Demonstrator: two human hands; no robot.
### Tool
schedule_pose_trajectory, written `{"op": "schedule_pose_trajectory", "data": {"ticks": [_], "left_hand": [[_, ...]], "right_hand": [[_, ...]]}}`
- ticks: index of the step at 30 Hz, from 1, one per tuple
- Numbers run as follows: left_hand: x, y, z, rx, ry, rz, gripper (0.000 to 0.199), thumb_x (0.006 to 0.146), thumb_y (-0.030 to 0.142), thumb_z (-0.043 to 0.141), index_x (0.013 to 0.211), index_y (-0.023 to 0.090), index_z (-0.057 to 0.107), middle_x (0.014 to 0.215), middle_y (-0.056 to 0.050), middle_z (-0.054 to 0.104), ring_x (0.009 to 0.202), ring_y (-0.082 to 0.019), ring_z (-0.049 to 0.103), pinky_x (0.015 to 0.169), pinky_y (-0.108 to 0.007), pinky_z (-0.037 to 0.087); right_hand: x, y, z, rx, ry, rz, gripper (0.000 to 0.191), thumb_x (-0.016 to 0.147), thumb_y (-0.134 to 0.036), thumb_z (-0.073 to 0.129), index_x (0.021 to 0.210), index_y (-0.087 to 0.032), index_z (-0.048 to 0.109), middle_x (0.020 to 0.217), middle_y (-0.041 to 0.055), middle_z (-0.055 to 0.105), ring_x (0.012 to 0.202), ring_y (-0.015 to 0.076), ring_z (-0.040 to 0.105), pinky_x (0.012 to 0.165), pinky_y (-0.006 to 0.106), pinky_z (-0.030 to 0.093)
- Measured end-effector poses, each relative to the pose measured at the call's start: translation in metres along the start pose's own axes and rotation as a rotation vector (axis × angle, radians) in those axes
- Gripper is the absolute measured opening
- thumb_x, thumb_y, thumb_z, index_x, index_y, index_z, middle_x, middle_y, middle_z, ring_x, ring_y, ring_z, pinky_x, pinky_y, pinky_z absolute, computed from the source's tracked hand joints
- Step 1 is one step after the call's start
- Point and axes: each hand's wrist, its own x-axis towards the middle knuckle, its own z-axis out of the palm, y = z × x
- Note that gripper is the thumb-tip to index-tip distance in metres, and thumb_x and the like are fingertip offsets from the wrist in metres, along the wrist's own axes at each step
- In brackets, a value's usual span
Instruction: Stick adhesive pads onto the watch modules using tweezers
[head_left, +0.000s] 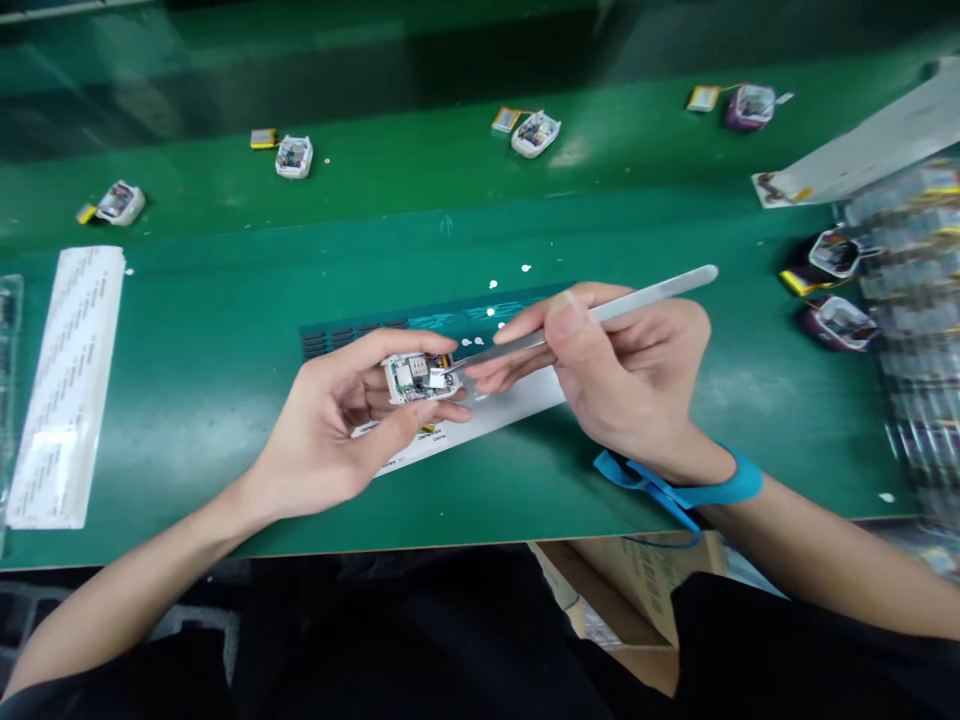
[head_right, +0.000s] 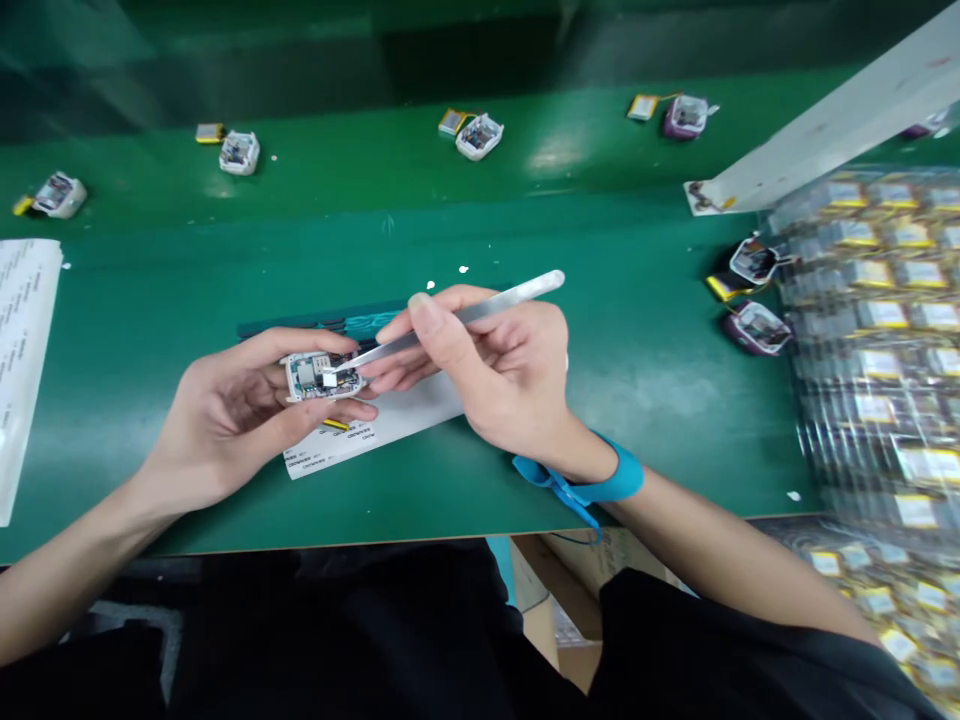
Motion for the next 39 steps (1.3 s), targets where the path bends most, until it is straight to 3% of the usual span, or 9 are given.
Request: {"op": "schedule_pose_trajectory", "data": {"ticks": [8,17,25,32,35,39], "left_hand": [[-0.007,-0.011,0.008,-0.035,-0.023,0.016,0.039,0.094,0.011,0.067,0.132,0.016,0.062,0.116,-0.008,0.079,0.099,-0.024,0.080,0.090,-0.033,0.069],[-0.008,-0.013,0.012,0.059,0.012,-0.004,0.040,0.093,0.017,0.067,0.133,0.018,0.062,0.124,-0.010,0.076,0.101,-0.026,0.080,0.092,-0.039,0.069],[-0.009,-0.015,0.012,0.056,0.012,0.002,0.038,0.094,0.015,0.066,0.132,0.017,0.062,0.117,-0.009,0.078,0.099,-0.025,0.080,0.091,-0.037,0.069],[-0.008,-0.014,0.011,0.041,-0.006,0.009,0.036,0.094,0.013,0.064,0.131,0.018,0.063,0.117,-0.008,0.079,0.099,-0.026,0.080,0.089,-0.037,0.069],[-0.008,-0.014,0.010,0.053,-0.001,-0.018,0.030,0.098,0.019,0.060,0.127,0.018,0.066,0.114,-0.008,0.080,0.099,-0.027,0.080,0.089,-0.040,0.069],[-0.002,-0.013,0.005,0.116,0.097,-0.012,0.027,0.099,0.026,0.060,0.124,0.020,0.069,0.120,-0.009,0.078,0.091,-0.025,0.081,0.082,-0.038,0.069]], "right_hand": [[-0.001,-0.001,0.005,-0.039,-0.089,-0.019,0.024,0.105,-0.028,0.060,0.092,-0.021,0.079,0.078,-0.0003,0.080,0.065,0.0126,0.077,0.061,0.018,0.064],[-0.002,-0.003,0.007,-0.130,-0.059,0.025,0.034,0.104,-0.028,0.061,0.074,-0.023,0.076,0.083,0.0004,0.079,0.060,0.0112,0.074,0.059,0.020,0.065],[-0.002,-0.004,0.008,-0.221,-0.024,0.067,0.033,0.102,-0.043,0.064,0.077,-0.025,0.077,0.079,0.0018,0.078,0.060,0.0143,0.074,0.057,0.024,0.065],[-0.005,-0.005,0.011,-0.268,-0.015,0.071,0.031,0.102,-0.043,0.063,0.083,-0.024,0.077,0.077,0.0014,0.078,0.060,0.0152,0.074,0.055,0.024,0.064],[-0.008,-0.005,0.008,-0.381,-0.028,0.000,0.031,0.105,-0.037,0.059,0.084,-0.025,0.078,0.084,0.0015,0.079,0.062,0.0152,0.074,0.056,0.025,0.064],[-0.008,-0.003,-0.006,-0.584,-0.025,-0.328,0.022,0.105,-0.030,0.057,0.104,-0.030,0.079,0.096,0.0017,0.081,0.082,0.0190,0.077,0.068,0.031,0.064]]}}
